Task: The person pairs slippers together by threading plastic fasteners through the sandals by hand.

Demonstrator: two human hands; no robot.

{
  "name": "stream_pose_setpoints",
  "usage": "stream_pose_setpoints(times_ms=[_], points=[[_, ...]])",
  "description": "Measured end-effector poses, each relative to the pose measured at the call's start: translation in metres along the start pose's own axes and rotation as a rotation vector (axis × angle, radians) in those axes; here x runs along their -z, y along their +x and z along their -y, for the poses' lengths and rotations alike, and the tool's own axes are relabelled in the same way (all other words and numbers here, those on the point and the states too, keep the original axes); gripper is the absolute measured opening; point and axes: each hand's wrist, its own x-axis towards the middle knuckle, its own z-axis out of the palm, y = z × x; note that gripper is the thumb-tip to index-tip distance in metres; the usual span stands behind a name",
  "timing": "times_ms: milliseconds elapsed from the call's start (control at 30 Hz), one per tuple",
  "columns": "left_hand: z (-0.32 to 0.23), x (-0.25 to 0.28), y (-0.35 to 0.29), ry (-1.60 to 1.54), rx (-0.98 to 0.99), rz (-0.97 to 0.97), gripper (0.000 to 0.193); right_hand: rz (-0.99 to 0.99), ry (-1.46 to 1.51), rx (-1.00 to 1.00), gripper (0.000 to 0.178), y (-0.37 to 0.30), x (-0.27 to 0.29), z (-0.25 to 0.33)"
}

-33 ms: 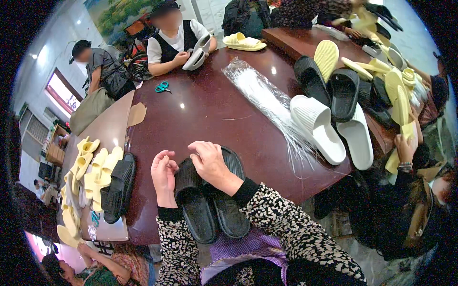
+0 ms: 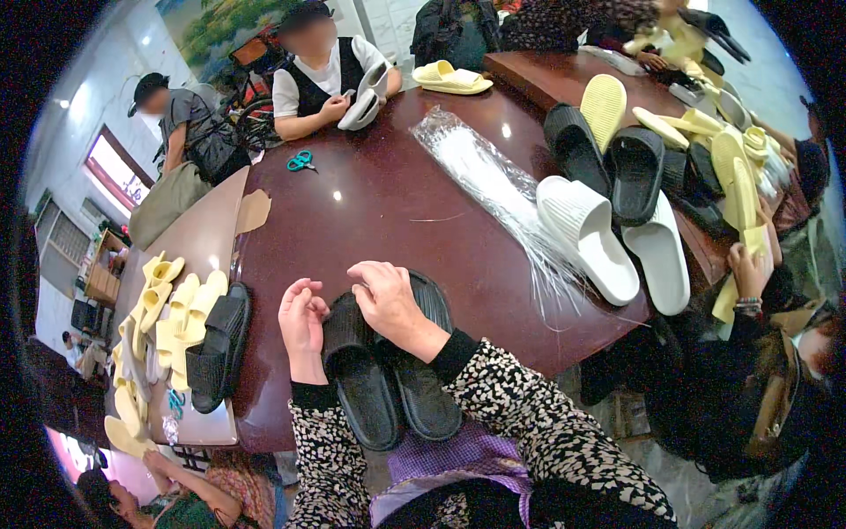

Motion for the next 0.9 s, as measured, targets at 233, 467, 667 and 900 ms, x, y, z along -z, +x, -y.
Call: stream_pose_setpoints(times_ms=[233, 467, 667, 900], points=[[0.003, 0.012, 0.004, -0.045, 0.023, -0.144, 0.013, 0.031, 0.019, -0.053, 0.023, -0.002, 0.006, 0.0], [0.009, 0.028, -0.001, -0.095, 0.045, -0.244, 0.017, -0.017, 0.031, 0.03, 0.02, -0.007, 0.003, -0.003], [0.022, 0.025, -0.013, -0.095, 0.057, -0.21, 0.018, -0.009, 0.073, -0.073, 0.016, -0.018, 0.013, 0.003], [0.02, 0.016, -0.018, -0.11, 0.093, -0.121, 0.013, 0.032, 0.051, -0.077, 0.019, -0.022, 0.019, -0.001]])
